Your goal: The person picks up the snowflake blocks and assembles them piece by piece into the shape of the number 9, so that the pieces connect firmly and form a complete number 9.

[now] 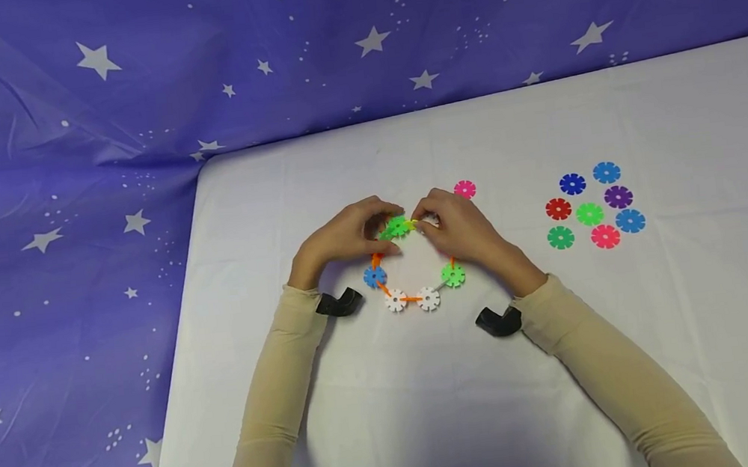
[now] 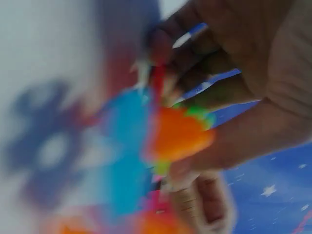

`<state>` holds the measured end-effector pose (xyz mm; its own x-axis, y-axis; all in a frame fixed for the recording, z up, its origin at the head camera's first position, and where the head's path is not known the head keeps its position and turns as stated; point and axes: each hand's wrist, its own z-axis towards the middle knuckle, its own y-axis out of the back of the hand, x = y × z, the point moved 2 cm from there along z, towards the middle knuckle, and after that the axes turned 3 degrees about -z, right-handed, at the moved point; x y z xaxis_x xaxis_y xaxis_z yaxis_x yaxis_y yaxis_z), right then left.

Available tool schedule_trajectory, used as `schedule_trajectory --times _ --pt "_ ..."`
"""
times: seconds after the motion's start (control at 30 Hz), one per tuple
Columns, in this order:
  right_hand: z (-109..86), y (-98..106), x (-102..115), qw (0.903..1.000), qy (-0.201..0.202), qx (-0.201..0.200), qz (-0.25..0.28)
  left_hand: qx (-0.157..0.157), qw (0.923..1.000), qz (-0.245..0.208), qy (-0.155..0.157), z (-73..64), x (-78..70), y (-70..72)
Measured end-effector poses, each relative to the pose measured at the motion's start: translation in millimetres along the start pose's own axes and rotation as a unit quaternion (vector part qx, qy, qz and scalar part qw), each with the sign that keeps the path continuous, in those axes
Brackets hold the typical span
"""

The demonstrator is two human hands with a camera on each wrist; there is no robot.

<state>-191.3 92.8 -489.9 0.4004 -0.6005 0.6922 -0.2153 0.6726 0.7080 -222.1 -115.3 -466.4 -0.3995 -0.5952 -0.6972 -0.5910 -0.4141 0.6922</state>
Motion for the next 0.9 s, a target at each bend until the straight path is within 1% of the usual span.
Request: schedule_trajectory --times 0.13,0.23,0.33,0.4,0.5,0.57,0.67,0.73,0.8,0.9 --pt "-0.6 1.2 -1.1 0.9999 -0.006 0.008 0.001 0.002 0.9998 -0.016 0.009 -4.4 3.7 7.3" --pt "-1.6 2.3 -1.7 0.9999 -0.013 0.009 -0.002 0.005 0.9995 -0.031 0.001 -3.3 4.6 8.6" --pt "-2.5 3.9 -1.4 0.9997 -0.021 0.01 -0.008 0.012 0.9989 -0.045 -0.011 -0.4 2.0 8.2" --pt "-2.9 6.1 -1.3 0.9995 -0.025 0.015 -0.016 0.012 0.9987 -0.048 -0.012 1.0 0.0 7.8" --pt "-4.3 14.7 -3.2 0.9993 -0.025 0.013 -0.022 0.008 0.9989 -0.045 -0.008 1.9 -2.0 7.6" --pt "-6.0 24.4 -7.6 0.9991 -0.027 -0.004 -0.033 0.0 0.9993 -0.036 -0.008 2.1 -2.6 7.2" --pt "-8.9 39.6 -19.9 0.9965 -0.052 -0.04 -0.052 -0.019 0.9996 -0.016 -0.014 2.7 -3.9 6.8" --pt "-10.4 46.4 -28.7 0.9931 -0.082 -0.049 -0.069 -0.025 0.9995 -0.003 -0.021 4.6 -5.4 5.3" --pt "-11.1 48.9 -35.7 0.9901 -0.109 -0.039 -0.079 -0.021 0.9994 0.003 -0.027 7.9 -8.3 3.3" --pt "-10.9 47.7 -40.1 0.9871 -0.131 -0.017 -0.09 -0.001 0.9992 0.008 -0.04 15.3 -14.2 -1.1"
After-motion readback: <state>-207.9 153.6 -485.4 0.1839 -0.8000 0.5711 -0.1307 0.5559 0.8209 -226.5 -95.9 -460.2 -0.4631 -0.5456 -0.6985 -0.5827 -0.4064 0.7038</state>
